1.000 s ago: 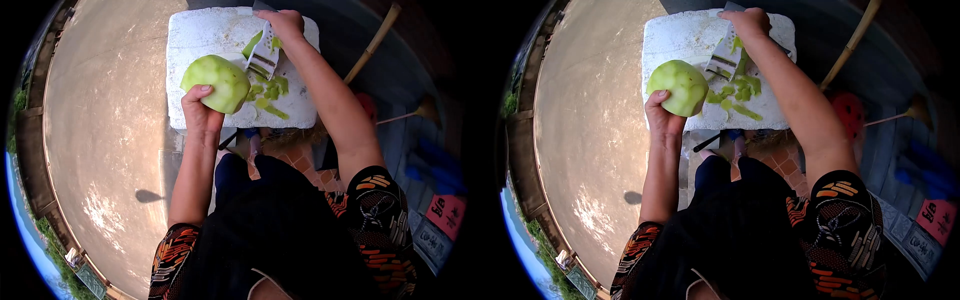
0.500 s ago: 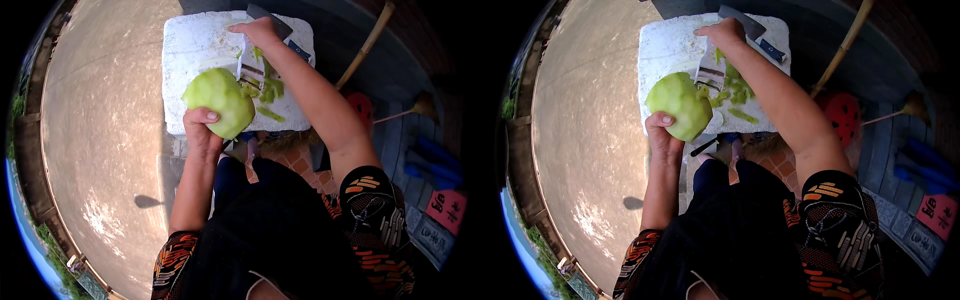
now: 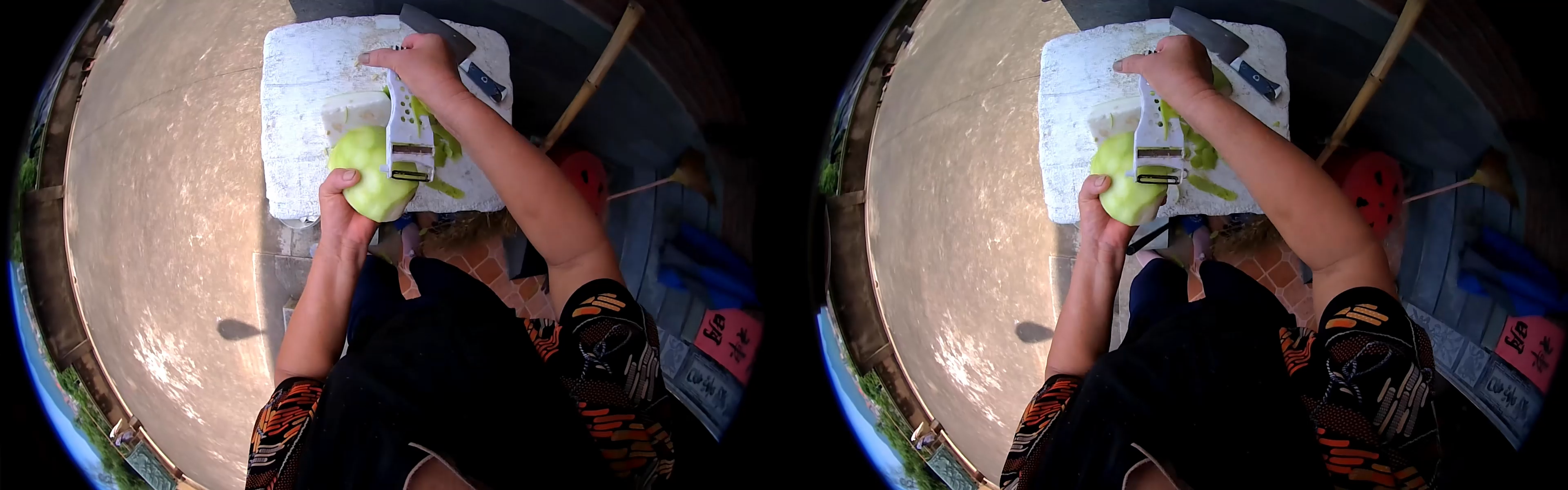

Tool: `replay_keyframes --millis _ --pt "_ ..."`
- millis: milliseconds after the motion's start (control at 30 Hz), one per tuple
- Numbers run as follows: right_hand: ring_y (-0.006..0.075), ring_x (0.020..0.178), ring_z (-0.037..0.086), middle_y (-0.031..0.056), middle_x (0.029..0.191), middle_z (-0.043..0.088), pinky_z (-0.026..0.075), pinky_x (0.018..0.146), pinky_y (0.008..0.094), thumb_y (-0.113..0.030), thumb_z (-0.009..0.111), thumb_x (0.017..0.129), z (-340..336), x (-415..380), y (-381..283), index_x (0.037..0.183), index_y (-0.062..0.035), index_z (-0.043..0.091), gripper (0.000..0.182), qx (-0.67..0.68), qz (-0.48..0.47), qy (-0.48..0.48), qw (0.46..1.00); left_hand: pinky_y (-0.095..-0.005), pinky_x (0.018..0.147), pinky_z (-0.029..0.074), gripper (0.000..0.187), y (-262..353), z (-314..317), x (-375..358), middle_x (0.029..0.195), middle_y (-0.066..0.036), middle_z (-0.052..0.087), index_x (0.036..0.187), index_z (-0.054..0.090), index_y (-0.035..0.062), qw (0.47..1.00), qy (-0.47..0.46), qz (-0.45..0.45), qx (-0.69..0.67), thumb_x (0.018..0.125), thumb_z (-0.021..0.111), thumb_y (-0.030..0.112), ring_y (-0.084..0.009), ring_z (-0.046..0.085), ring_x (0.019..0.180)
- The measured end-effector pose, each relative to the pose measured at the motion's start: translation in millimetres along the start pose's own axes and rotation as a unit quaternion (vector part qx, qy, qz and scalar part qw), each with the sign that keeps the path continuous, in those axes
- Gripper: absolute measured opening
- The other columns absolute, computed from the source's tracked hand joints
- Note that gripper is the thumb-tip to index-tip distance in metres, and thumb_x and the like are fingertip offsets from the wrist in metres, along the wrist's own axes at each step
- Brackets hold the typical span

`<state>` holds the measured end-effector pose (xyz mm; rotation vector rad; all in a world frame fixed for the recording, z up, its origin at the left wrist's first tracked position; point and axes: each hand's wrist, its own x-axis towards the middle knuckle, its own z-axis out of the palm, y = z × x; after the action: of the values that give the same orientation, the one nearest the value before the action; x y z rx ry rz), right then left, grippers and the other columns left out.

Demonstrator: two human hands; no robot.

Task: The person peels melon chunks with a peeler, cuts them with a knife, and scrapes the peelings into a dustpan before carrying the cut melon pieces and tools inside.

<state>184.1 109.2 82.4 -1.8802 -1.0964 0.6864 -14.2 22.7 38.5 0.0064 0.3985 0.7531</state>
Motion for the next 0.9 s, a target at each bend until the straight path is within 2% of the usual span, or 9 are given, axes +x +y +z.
replay_keyframes --millis 67,100,233,300,400,600,700,900 --pt "0.0205 0.049 0.053 0.0084 0.054 0.058 0.047 0.055 0.0358 -0.044 0.086 0.059 -6.4 -0.6 -7.7 0.05 -0.0062 0.056 0.049 -0.034 -0.014 -0.007 0.999 -0.0537 0.104 0.046 0.067 -4.4 -2.1 -9.4 0.126 -0.02 0.06 0.132 0.05 -0.0004 0.999 -0.031 -0.041 0.009 0.068 0.065 0.011 -0.0375 0.059 0.115" --pt "0.0204 0.049 0.053 0.0082 0.054 0.058 0.047 0.055 0.0356 -0.044 0.086 0.059 -8.4 -1.3 -9.3 0.049 -0.0063 0.056 0.05 -0.051 -0.021 -0.012 0.998 -0.0534 0.103 0.046 0.067 -10.1 -0.7 -13.3 0.126 -0.02 0.06 0.132 0.051 0.0003 0.999 -0.011 -0.041 0.011 0.068 0.065 0.011 -0.0374 0.059 0.116" --pt "0.0211 0.049 0.052 0.008 0.054 0.058 0.047 0.055 0.0363 -0.046 0.085 0.06 -11.3 -6.5 -14.1 0.05 -0.0058 0.055 0.051 -0.016 -0.031 -0.01 0.999 -0.0528 0.106 0.044 0.065 -21.2 2.5 -13.1 0.128 -0.018 0.059 0.133 0.051 0.0014 0.998 0.052 0.004 -0.027 0.07 0.064 0.011 -0.0367 0.058 0.118" --pt "0.0215 0.049 0.052 0.0083 0.054 0.057 0.047 0.056 0.0367 -0.046 0.085 0.06 -14.2 -18.1 -22.3 0.051 -0.0057 0.055 0.051 -0.029 -0.022 -0.021 0.999 -0.0525 0.107 0.043 0.065 -18.0 -0.5 -10.2 0.129 -0.018 0.059 0.133 0.051 0.0012 0.998 0.046 0.015 -0.027 0.07 0.064 0.011 -0.0367 0.057 0.119" --pt "0.0123 0.05 0.048 0.0019 0.056 0.056 0.043 0.052 0.0306 -0.038 0.087 0.065 -7.0 -23.2 -21.6 0.056 -0.0049 0.057 0.046 -0.045 -0.025 -0.023 0.998 -0.052 0.108 0.042 0.064 -16.7 1.6 -8.5 0.129 -0.018 0.059 0.133 0.05 0.0002 0.998 0.053 0.038 -0.018 0.07 0.063 0.009 -0.0367 0.057 0.119" --pt "0.0129 0.049 0.047 0.0041 0.057 0.057 0.043 0.052 0.0308 -0.038 0.087 0.063 -1.9 -22.5 -14.1 0.056 -0.0043 0.058 0.045 -0.034 -0.069 0.023 0.997 -0.0518 0.107 0.044 0.067 -15.8 3.6 -10.4 0.128 -0.019 0.059 0.132 0.05 -0.0013 0.996 0.069 0.05 -0.019 0.067 0.063 0.007 -0.037 0.057 0.118" --pt "0.013 0.048 0.047 0.0042 0.056 0.057 0.043 0.051 0.0308 -0.038 0.087 0.063 -7.3 -19.4 -14.7 0.056 -0.0045 0.058 0.045 -0.088 -0.019 -0.022 0.996 -0.0516 0.106 0.045 0.071 -14.3 -0.7 -11.6 0.127 -0.02 0.059 0.133 0.049 -0.0019 0.999 0.043 0.028 -0.008 0.063 0.062 0.008 -0.0369 0.058 0.117" --pt "0.0131 0.048 0.046 0.0032 0.056 0.056 0.042 0.05 0.03 -0.041 0.089 0.057 1.3 -14.2 -4.7 0.054 -0.0057 0.055 0.049 -0.05 0.012 -0.1 0.994 -0.0501 0.104 0.047 0.077 -9.1 1.8 -16.0 0.124 -0.02 0.061 0.133 0.049 -0.0024 1.0 0.012 -0.02 0.003 0.058 0.062 0.009 -0.0368 0.059 0.114"
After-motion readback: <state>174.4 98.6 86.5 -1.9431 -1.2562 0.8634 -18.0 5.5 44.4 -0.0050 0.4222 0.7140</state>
